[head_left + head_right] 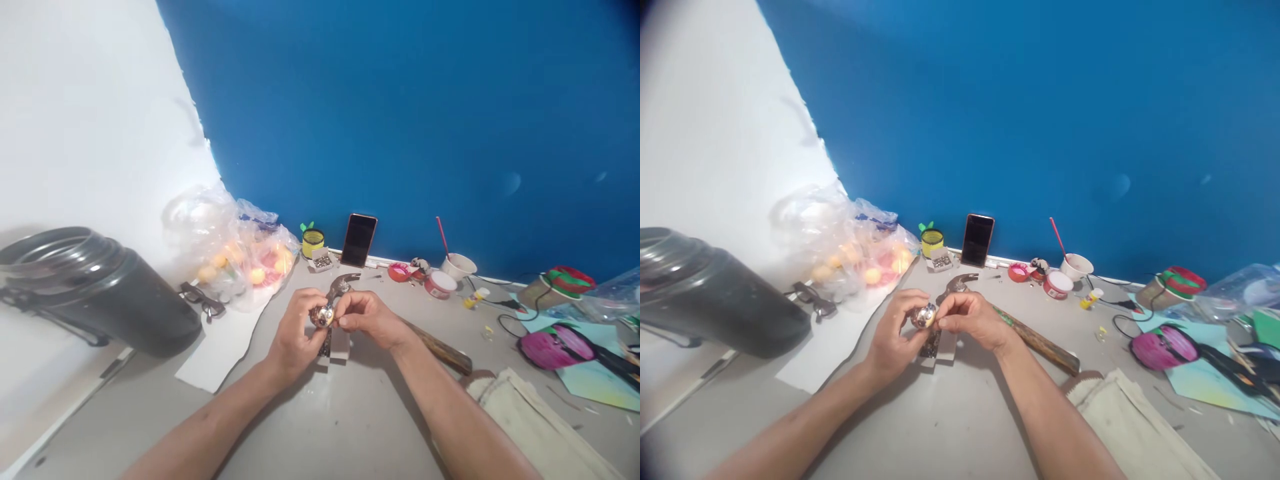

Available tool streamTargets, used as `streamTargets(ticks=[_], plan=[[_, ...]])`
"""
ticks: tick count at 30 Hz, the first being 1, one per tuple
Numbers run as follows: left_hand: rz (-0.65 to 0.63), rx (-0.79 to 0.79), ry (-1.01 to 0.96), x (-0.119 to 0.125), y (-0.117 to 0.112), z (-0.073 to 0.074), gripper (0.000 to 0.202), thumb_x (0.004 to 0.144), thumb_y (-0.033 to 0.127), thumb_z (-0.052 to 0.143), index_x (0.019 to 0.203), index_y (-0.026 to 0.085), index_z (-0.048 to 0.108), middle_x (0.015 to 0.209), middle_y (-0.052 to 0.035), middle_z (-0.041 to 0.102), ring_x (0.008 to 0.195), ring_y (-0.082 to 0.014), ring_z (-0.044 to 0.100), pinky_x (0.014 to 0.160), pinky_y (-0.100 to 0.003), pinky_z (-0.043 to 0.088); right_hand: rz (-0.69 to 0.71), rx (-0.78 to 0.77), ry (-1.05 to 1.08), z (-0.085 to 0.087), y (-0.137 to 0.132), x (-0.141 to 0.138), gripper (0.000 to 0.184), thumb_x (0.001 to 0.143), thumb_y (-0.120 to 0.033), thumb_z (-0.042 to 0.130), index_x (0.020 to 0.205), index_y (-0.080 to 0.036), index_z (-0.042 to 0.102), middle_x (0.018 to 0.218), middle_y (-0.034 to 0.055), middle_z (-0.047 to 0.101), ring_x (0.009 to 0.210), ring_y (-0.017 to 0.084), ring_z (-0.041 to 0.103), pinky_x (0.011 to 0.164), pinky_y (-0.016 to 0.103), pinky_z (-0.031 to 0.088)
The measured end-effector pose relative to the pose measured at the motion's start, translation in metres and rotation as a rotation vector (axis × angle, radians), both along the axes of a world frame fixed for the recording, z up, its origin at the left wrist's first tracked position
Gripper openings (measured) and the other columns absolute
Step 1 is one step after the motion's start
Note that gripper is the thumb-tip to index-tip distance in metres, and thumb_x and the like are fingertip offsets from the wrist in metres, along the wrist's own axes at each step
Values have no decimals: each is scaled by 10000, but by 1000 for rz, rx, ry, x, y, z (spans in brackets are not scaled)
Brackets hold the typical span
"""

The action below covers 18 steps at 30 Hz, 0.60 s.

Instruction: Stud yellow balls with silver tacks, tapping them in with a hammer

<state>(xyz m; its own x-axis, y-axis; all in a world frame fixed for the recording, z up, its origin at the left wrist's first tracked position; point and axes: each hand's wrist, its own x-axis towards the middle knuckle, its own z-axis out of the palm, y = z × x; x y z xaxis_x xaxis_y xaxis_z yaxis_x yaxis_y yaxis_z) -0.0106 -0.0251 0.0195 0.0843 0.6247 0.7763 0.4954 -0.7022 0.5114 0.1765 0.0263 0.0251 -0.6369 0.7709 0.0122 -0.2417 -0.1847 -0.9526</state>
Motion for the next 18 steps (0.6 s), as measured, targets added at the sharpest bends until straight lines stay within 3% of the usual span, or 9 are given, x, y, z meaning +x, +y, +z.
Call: streamTargets(ticks=[4, 9, 14, 18], plan=[[-30, -192, -101, 1, -1, -2, 248, 840, 105, 612, 1052, 215, 545, 1047, -63, 658, 1007, -184, 664, 857, -319, 561, -23, 12, -33, 1, 0, 1, 252, 670, -329, 915, 769, -175, 741, 754, 24, 726, 641, 104, 574, 572, 219, 411], [32, -505, -254, 4, -2, -4, 280, 822, 225, 667, 1065, 212, 530, 1087, -66, 665, 1027, -192, 667, 882, -327, 551, -96, 14, -50, 2, -2, -2, 272, 659, -356, 917, 785, -187, 746, 736, 14, 717, 601, 99, 554, 554, 227, 420], [60, -606, -221, 2, -1, 1, 398, 798, 293, 705, 1152, 207, 545, 1100, -61, 661, 991, -202, 658, 874, -339, 535, -105, 39, -67, 7, -9, -11, 255, 664, -343, 908, 784, -186, 747, 768, 12, 722, 661, 110, 602, 630, 244, 471], [35, -692, -160, 1, -3, 8, 270, 816, 343, 684, 1021, 204, 576, 926, -11, 649, 758, -156, 610, 707, -289, 507, -132, 53, -102, 7, -13, -17, 254, 645, -359, 907, 750, -189, 749, 743, 0, 715, 689, 125, 618, 706, 280, 495]])
